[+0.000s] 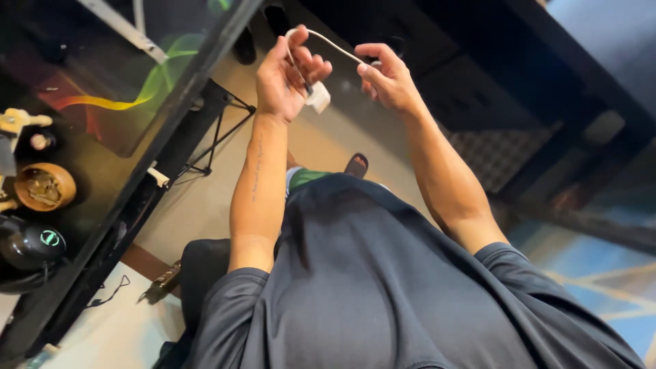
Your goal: Cleaning a desk and various items including a mirror, a water heater, and several small containers using a cloth and spray.
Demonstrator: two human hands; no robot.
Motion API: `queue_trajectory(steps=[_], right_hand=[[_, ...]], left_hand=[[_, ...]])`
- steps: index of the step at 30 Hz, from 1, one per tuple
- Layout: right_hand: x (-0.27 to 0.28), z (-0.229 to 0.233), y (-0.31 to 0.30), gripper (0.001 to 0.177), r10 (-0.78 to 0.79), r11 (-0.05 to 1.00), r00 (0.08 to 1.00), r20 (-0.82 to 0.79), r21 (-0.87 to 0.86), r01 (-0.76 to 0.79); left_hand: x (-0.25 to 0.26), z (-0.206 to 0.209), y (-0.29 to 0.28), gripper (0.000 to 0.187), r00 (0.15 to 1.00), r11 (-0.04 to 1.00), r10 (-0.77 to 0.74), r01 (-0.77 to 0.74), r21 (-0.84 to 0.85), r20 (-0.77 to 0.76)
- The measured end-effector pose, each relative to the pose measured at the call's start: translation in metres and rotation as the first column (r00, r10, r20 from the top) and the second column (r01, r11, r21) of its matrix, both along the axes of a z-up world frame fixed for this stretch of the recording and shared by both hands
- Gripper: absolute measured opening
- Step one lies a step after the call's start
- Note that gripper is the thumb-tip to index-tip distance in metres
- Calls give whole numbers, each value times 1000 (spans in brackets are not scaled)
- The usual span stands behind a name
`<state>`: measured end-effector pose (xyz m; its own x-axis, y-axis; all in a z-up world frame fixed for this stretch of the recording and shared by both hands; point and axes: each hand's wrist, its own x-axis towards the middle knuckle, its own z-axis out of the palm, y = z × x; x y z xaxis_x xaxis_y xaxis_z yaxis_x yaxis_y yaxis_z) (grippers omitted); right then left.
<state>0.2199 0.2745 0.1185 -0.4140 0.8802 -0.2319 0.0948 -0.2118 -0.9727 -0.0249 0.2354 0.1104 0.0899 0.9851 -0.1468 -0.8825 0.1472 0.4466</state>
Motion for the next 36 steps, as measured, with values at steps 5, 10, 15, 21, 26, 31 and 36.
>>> queue_trajectory(steps=[5,10,15,21,26,31,36], right_hand=[[27,-12,-37,24,-8,924,986,164,378,-56],[27,16,-59,20,-52,885,931,363,448,-126],[39,33,-48,17,35,897,854,520,360,-256],[67,30,-22,20,-231,944,944,236,289,159],[55,-25,-33,22,-355,905,924,144,299,302],[20,-16,-65,23,-343,936,913,223,161,312],[9,6,-79,19,-188,908,930,317,417,41]], left_hand=[[41,-27,21,46,993,999,19,-14,-48,115],[70,-72,43,51,996,991,-85,87,-102,24],[90,-100,34,52,660,892,-391,443,-87,-641],[85,-65,11,60,591,691,-647,721,-43,-482],[84,-21,16,47,737,743,-625,663,91,-259],[83,-11,48,49,890,896,-441,444,1,-118],[79,-75,80,58,895,956,-196,265,125,-400]])
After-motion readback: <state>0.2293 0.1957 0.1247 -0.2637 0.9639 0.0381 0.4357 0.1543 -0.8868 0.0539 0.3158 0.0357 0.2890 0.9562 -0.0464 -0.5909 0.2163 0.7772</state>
